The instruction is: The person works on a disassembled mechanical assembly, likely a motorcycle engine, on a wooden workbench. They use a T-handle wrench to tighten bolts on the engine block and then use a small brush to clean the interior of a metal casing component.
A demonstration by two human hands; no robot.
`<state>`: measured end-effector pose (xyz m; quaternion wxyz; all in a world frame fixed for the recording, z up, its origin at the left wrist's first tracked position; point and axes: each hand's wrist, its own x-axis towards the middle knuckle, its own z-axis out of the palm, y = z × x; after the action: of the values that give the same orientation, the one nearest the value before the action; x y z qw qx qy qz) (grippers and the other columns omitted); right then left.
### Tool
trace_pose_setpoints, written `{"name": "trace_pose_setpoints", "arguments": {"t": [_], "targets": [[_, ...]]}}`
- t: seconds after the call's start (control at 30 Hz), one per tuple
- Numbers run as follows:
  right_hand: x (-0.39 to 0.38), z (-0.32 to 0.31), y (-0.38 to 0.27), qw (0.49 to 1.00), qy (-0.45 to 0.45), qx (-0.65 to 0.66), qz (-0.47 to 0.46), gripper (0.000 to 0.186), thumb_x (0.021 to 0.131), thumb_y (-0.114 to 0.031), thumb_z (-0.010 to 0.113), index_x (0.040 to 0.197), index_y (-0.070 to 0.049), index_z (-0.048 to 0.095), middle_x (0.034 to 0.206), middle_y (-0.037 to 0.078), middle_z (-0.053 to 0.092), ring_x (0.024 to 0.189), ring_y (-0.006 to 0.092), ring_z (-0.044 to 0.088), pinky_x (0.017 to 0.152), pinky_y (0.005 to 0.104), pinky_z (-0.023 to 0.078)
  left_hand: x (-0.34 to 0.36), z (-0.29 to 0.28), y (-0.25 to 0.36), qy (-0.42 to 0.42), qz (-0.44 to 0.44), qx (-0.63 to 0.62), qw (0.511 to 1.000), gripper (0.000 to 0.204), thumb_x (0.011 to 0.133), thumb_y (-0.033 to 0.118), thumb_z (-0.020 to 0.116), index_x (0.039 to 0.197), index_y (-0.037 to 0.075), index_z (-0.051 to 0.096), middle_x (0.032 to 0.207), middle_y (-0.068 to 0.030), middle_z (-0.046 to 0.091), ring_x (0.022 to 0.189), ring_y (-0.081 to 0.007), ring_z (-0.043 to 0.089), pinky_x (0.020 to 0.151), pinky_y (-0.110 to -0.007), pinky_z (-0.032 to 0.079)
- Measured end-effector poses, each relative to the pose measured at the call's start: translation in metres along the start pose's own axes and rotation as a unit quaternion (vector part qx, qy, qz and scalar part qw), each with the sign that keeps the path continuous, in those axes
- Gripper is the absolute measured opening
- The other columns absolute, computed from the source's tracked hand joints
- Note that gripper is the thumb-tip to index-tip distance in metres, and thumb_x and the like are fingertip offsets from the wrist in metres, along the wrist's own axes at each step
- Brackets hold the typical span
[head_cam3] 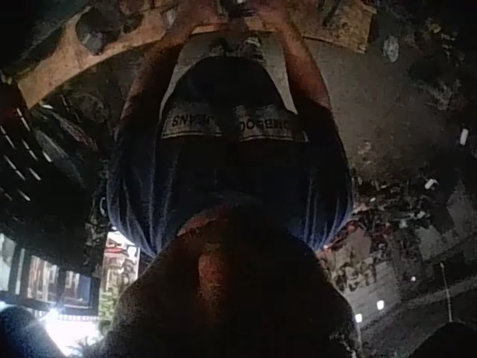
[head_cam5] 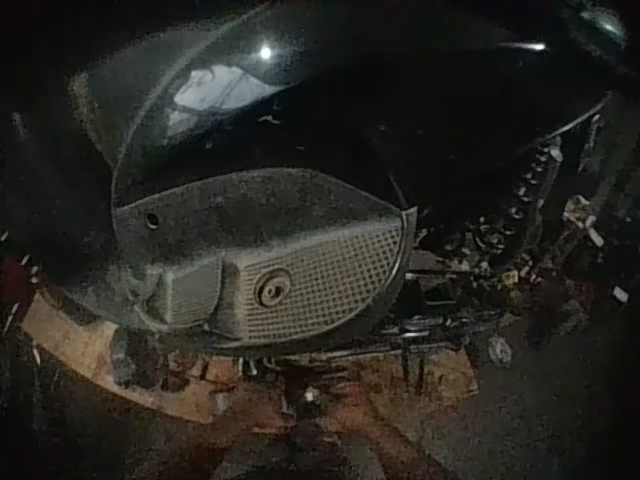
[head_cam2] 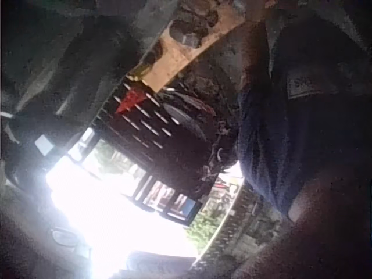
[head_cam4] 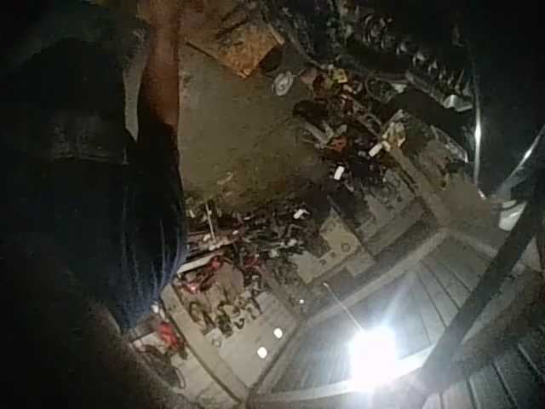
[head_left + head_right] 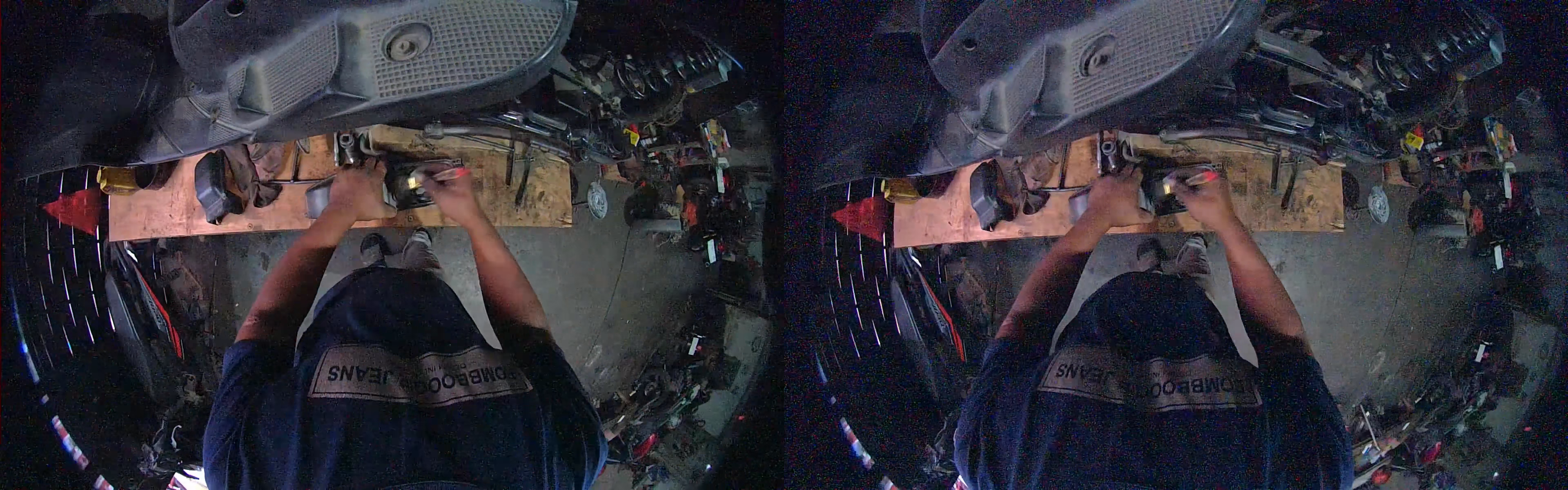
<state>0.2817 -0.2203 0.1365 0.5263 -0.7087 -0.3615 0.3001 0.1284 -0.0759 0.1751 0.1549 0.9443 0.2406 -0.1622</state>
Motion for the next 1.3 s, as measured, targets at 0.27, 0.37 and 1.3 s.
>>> {"name": "trace_pose_setpoints", "arguments": {"t": [0.27,0.37,1.3], "targets": [[0.015,-0.004,0.016,0.944,0.055,-0.321,0.062,0.042,0.083,-0.048,0.066,0.102,-0.011,0.069,0.084,0.016,0.068,0.080,0.0304,0.066,0.072,0.0421,0.051,0.005,0.021,-0.011,0.064,0.026,-0.050,0.996,0.101,0.057,0.056,0.076,0.135,0.003,0.041,0.127,-0.0219,0.055,0.113,-0.0382,0.057,0.095,-0.046,0.049],[0.011,0.009,0.034,0.983,-0.033,-0.181,0.017,0.037,0.087,-0.044,0.061,0.106,-0.013,0.069,0.086,0.017,0.068,0.080,0.0337,0.066,0.073,0.0447,0.051,0.004,0.020,-0.007,0.062,0.021,0.016,0.998,0.102,0.058,0.057,0.075,0.138,0.004,0.039,0.130,-0.0214,0.053,0.116,-0.0368,0.056,0.096,-0.044,0.048],[0.002,-0.009,0.020,0.954,0.085,-0.288,-0.001,0.019,0.085,-0.025,0.069,0.093,-0.008,0.071,0.085,0.012,0.070,0.080,0.0257,0.068,0.072,0.0364,0.053,0.005,0.018,-0.008,0.065,0.006,-0.040,0.997,0.105,0.057,0.056,0.076,0.140,0.006,0.037,0.132,-0.0203,0.052,0.114,-0.0359,0.058,0.095,-0.045,0.048]]}}
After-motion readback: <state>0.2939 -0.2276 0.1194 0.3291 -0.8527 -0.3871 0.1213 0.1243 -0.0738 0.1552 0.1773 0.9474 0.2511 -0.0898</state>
